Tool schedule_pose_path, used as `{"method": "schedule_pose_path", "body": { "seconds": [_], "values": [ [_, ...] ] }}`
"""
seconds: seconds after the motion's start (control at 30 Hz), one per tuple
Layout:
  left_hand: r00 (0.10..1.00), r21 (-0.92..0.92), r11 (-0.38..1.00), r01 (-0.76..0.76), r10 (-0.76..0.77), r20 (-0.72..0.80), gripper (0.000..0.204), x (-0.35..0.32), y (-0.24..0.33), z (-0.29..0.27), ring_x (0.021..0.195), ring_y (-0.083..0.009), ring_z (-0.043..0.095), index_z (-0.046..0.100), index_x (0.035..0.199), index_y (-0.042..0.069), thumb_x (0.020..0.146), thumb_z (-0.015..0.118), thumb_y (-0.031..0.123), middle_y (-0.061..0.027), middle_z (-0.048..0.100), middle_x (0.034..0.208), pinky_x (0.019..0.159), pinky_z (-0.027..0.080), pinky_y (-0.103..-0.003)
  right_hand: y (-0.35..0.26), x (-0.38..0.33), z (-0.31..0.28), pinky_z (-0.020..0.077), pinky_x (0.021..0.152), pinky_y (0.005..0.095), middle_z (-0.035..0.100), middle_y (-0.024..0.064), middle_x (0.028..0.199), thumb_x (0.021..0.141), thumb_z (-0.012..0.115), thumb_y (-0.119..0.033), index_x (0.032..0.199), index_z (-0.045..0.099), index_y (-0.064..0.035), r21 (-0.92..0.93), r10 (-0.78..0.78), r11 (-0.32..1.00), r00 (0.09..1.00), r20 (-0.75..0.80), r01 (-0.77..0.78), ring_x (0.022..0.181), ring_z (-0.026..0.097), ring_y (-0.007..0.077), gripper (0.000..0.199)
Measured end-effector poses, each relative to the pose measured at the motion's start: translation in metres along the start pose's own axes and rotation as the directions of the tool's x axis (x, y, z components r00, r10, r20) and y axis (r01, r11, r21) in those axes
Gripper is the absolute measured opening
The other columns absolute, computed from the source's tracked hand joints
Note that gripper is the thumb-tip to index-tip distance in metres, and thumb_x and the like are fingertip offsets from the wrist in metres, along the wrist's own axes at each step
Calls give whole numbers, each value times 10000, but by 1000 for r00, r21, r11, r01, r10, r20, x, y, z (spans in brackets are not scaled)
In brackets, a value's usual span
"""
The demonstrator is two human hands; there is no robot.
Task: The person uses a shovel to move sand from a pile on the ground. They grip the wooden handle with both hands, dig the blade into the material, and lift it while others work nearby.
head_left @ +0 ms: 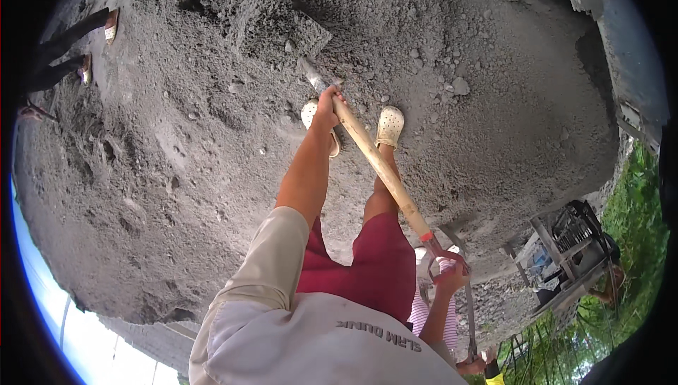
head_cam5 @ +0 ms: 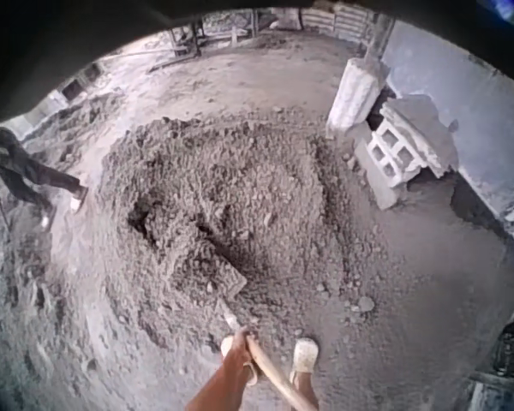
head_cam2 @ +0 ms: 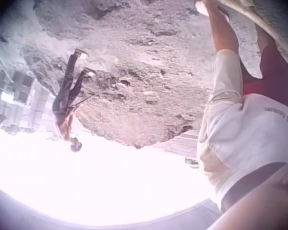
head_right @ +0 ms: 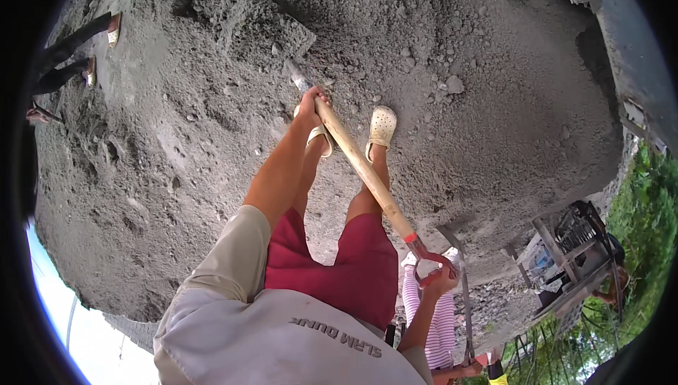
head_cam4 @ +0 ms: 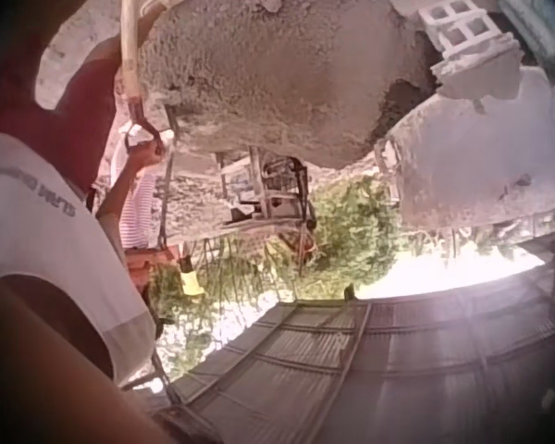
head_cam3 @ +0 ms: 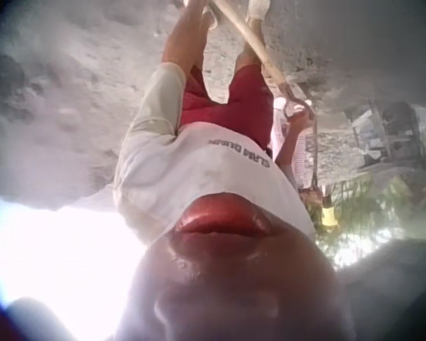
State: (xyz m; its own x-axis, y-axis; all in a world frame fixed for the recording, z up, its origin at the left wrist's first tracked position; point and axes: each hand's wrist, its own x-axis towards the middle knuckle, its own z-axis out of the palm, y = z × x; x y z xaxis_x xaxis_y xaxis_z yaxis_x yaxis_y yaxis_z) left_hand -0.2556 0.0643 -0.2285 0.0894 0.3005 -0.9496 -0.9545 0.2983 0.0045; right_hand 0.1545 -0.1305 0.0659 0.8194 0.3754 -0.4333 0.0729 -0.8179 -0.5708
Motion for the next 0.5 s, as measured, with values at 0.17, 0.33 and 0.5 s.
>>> {"method": "schedule_pose_path", "body": {
  "seconds": [0.17, 0.33, 0.5],
  "values": [
    [999, -190, 981, -44, 44, -3, 167, -70, -63, -35, 537, -136, 443, 417, 668, 131, 791, 502, 207, 7, 435, 593, 522, 432, -295, -39, 64, -94, 389, 388, 257, 513, 51, 689, 726, 541, -4, 933, 477, 17, -62, -152, 985, 984, 95, 158, 445, 461, 123, 218],
    [962, -308, 919, -247, 195, -191, 145, -166, -101, -64, 534, -131, 421, 398, 669, 117, 789, 467, 161, 11, 396, 592, 533, 440, -274, -157, 98, -113, 380, 365, 265, 514, 59, 631, 704, 555, -23, 947, 471, 25, -250, -209, 926, 936, 284, 282, 428, 476, 125, 261],
    [940, -445, 831, -334, 263, -215, 197, -257, -114, -104, 532, -139, 411, 370, 622, 133, 802, 442, 166, 20, 398, 566, 597, 446, -297, -324, 52, -88, 398, 377, 317, 502, 75, 550, 667, 565, -61, 723, 463, -1, -223, -337, 807, 737, 586, 547, 409, 525, 174, 131]
  ]
}}
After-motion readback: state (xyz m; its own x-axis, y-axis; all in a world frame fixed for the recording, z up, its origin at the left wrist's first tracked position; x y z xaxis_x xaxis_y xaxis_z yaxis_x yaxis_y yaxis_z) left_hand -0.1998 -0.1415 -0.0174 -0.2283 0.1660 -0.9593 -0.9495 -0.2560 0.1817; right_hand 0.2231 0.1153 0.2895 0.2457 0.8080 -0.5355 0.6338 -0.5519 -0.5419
